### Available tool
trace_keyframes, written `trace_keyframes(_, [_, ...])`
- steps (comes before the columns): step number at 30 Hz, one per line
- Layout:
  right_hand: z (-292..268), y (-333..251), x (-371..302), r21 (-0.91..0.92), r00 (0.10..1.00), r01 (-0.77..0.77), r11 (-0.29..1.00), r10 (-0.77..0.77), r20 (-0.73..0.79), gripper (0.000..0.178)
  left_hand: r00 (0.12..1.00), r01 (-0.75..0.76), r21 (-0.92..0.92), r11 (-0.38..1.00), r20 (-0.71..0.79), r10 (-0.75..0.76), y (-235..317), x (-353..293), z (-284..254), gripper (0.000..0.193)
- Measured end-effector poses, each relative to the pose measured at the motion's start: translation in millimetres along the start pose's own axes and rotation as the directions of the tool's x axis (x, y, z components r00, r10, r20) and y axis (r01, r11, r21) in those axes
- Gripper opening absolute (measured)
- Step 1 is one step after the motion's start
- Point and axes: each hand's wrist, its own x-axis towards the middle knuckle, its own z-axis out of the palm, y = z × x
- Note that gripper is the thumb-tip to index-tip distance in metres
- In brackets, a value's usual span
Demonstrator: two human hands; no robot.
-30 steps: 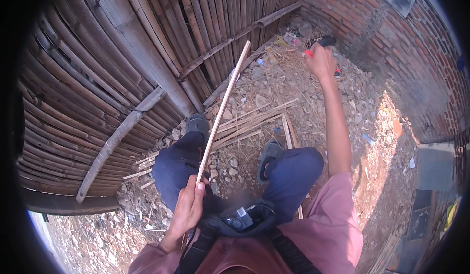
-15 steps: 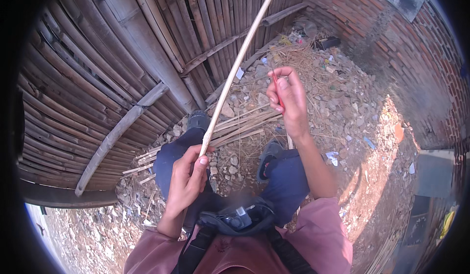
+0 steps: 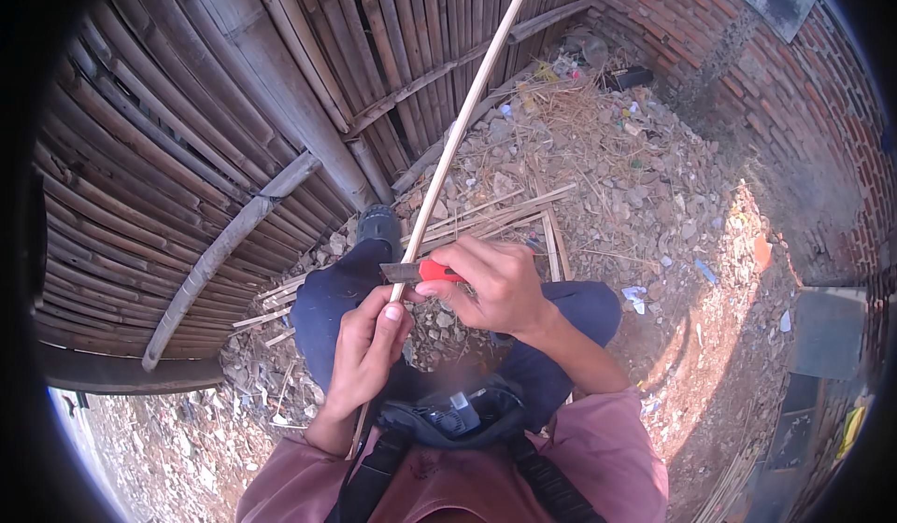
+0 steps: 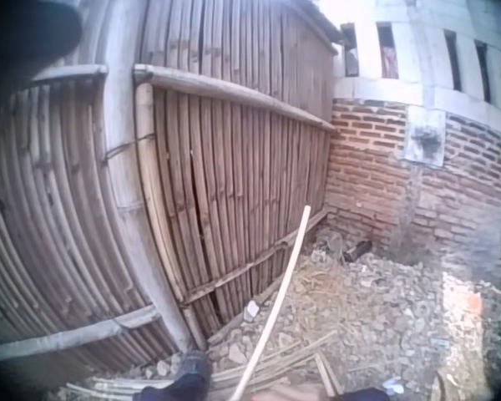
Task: The person shaves a piece of wood using a small red cutter, removing thin strips from one end of the wood.
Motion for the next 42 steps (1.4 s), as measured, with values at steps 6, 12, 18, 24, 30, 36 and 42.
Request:
trace_keyframes(6, [-3,-7,2,-0.046,1.000,0.007,0.999,-0.008,-0.018,0.032,0.998,-0.054,0.109,0.993,-0.035,0.058,0,-4,2,0.028])
trace_keyframes(12, [-3,-3,0,-0.064,0.999,0.014,0.998,-0.016,-0.028,0.037,0.992,-0.095,0.184,0.978,-0.067,0.109,-5,-9,6,0.025])
trace_keyframes(18, [-5,-4,1,-0.105,0.999,0.032,0.994,-0.034,-0.018,0.030,0.994,-0.070,0.222,0.972,-0.064,0.087,-1,-11,6,0.024])
trace_keyframes(24, [-8,5,3,-0.123,0.996,0.007,0.992,-0.017,-0.086,0.035,0.995,-0.076,0.238,0.968,-0.048,0.090,-1,-16,4,0.024])
trace_keyframes(30, [-3,8,5,-0.146,0.995,0.030,0.989,-0.044,-0.095,0.031,0.989,-0.082,0.245,0.966,-0.098,0.109,2,-18,7,0.027])
trace_keyframes(36, [-7,15,4,-0.151,0.987,-0.030,0.988,0.005,-0.158,0.029,0.992,-0.069,0.238,0.969,-0.087,0.092,-1,-17,8,0.025])
trace_keyframes(42, [-54,71,25,-0.116,0.897,-0.389,0.914,0.346,-0.277,0.030,0.999,-0.040,0.230,0.972,-0.001,0.041,-23,-49,7,0.022])
